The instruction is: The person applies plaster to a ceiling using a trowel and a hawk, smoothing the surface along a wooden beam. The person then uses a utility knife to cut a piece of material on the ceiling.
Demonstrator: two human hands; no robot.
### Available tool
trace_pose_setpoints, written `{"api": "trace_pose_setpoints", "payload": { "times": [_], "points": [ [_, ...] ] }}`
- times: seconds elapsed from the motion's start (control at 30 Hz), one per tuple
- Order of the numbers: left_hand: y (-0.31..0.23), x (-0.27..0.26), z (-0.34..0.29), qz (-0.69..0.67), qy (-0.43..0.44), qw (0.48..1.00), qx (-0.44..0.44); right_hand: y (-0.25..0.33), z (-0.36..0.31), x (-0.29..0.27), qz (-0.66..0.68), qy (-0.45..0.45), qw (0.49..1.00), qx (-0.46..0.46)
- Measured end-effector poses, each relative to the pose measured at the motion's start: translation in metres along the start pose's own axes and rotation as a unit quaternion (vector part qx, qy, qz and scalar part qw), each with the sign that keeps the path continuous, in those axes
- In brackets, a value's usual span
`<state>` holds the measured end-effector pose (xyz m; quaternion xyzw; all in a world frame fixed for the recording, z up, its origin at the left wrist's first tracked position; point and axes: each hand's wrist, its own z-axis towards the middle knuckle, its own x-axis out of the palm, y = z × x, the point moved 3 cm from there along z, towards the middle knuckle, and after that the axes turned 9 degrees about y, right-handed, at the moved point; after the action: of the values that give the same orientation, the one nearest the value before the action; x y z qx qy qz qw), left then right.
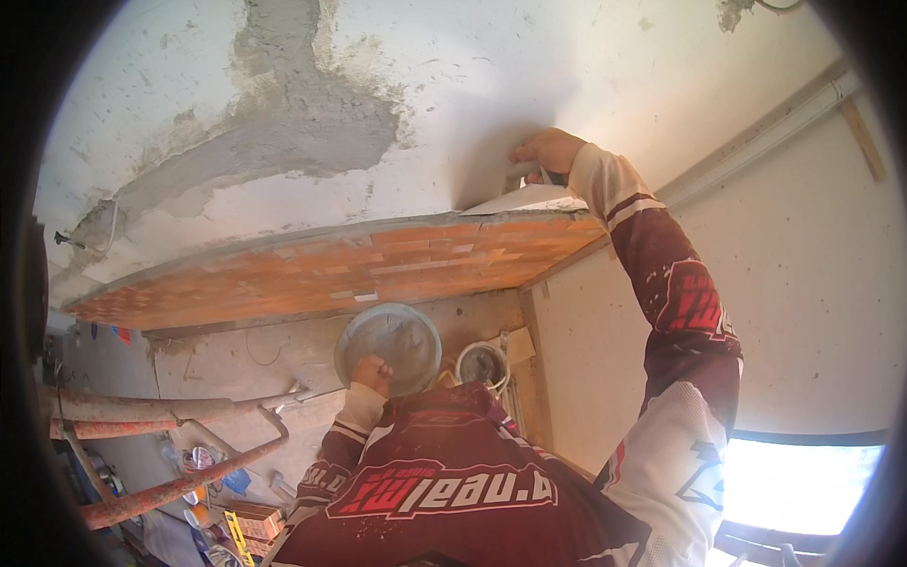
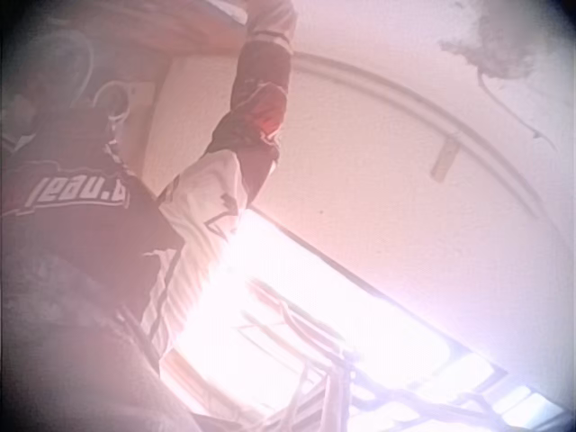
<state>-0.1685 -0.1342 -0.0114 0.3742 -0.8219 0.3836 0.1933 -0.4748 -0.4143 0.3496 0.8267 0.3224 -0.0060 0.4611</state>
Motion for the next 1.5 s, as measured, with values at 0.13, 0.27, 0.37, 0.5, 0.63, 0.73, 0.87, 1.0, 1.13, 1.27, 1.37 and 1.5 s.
{"api": "trace_pose_setpoints", "payload": {
  "times": [0.13, 0.27, 0.37, 0.5, 0.63, 0.73, 0.87, 1.0, 1.13, 1.27, 1.37, 1.5],
  "points": [
    [-0.004, 0.004, -0.002, 0.008, 0.031, 0.999, 0.000, 0.004, -0.002, 0.001, 0.004, 0.006, 1.000, -0.004],
    [-0.004, 0.006, -0.002, 0.002, 0.011, 1.000, 0.001, 0.003, -0.003, 0.000, 0.002, 0.005, 1.000, -0.007],
    [-0.006, 0.008, -0.003, 0.003, 0.006, 1.000, -0.005, 0.002, -0.002, -0.001, 0.010, 0.004, 1.000, 0.000],
    [-0.003, 0.004, -0.001, 0.000, 0.001, 1.000, -0.003, 0.003, -0.004, -0.002, 0.004, -0.007, 1.000, -0.001],
    [-0.006, 0.007, -0.005, -0.001, -0.007, 1.000, -0.001, 0.004, -0.009, -0.001, 0.005, -0.009, 1.000, 0.001],
    [-0.007, 0.006, -0.007, 0.007, 0.017, 1.000, 0.004, 0.000, -0.009, -0.001, 0.021, -0.002, 1.000, -0.001],
    [-0.005, 0.002, -0.006, 0.004, 0.008, 1.000, 0.009, -0.001, -0.021, 0.002, 0.026, -0.024, 0.999, -0.009],
    [-0.007, 0.005, -0.010, 0.011, 0.012, 1.000, 0.011, -0.010, -0.037, -0.004, 0.025, -0.043, 0.998, -0.037],
    [-0.006, 0.002, -0.013, 0.007, 0.001, 1.000, 0.016, -0.029, -0.056, -0.003, 0.041, -0.060, 0.993, -0.089],
    [-0.010, 0.003, -0.023, 0.028, -0.022, 0.999, 0.030, -0.054, -0.080, 0.029, 0.016, -0.060, 0.988, -0.141],
    [-0.005, 0.001, -0.021, 0.043, -0.019, 0.999, 0.026, -0.092, -0.079, 0.073, 0.060, -0.092, 0.977, -0.182],
    [0.001, -0.008, -0.023, 0.040, -0.040, 0.998, 0.018, -0.138, -0.048, 0.133, 0.064, -0.129, 0.954, -0.263]
  ]
}}
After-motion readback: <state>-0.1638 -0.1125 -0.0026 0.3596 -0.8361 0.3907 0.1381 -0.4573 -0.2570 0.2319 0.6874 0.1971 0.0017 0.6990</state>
